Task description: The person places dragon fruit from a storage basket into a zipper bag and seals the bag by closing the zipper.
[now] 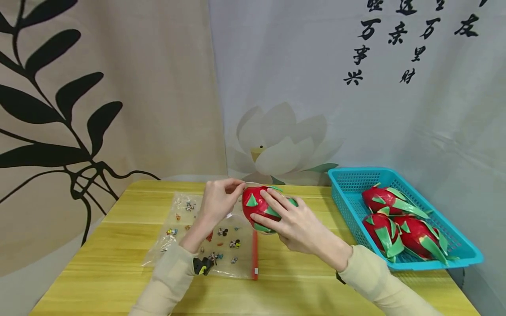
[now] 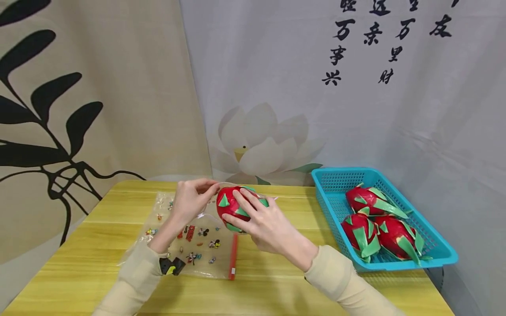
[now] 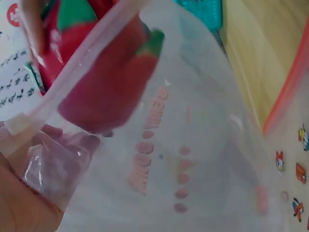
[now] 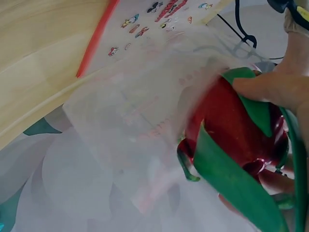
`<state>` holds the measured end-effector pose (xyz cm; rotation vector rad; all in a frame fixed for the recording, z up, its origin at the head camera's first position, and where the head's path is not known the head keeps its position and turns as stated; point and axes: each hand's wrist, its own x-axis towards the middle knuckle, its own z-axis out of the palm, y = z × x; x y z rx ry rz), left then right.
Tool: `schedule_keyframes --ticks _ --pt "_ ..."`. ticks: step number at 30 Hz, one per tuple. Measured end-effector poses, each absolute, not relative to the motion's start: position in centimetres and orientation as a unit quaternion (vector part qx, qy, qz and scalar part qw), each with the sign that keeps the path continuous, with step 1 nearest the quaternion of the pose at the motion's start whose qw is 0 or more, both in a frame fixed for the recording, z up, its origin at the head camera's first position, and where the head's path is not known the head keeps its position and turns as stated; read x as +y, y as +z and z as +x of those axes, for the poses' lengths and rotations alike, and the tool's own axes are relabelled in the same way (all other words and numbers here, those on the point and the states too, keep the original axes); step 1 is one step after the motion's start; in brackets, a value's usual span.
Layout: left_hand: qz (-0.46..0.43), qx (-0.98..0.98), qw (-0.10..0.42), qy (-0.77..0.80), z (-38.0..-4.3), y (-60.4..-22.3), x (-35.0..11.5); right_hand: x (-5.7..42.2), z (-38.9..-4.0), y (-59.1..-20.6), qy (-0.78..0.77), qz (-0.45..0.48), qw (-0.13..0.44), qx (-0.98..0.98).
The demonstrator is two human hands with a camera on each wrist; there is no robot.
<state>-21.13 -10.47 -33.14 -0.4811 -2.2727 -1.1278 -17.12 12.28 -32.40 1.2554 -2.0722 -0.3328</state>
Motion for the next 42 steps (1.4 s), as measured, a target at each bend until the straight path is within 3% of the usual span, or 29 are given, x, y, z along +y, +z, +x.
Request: schedule_keyframes --ticks 20,33,42 --pt "-0.139 -0.82 0.131 -0.539 -19.8 -32.0 -10.4 11.9 -17.4 -32.7 -0.119 0.476 0.302 -0.817" --pt "-0.129 -0.788 0.105 -0.593 -19.6 -31.8 -10.4 11.3 -17.7 -32.9 -0.095 0.507 0.347 -0.783" --pt "-0.145 -0.807 0.122 -0.56 -19.4 -32.5 -10.0 10.8 -18.4 -34.8 -0.118 0.519 0.375 -0.759"
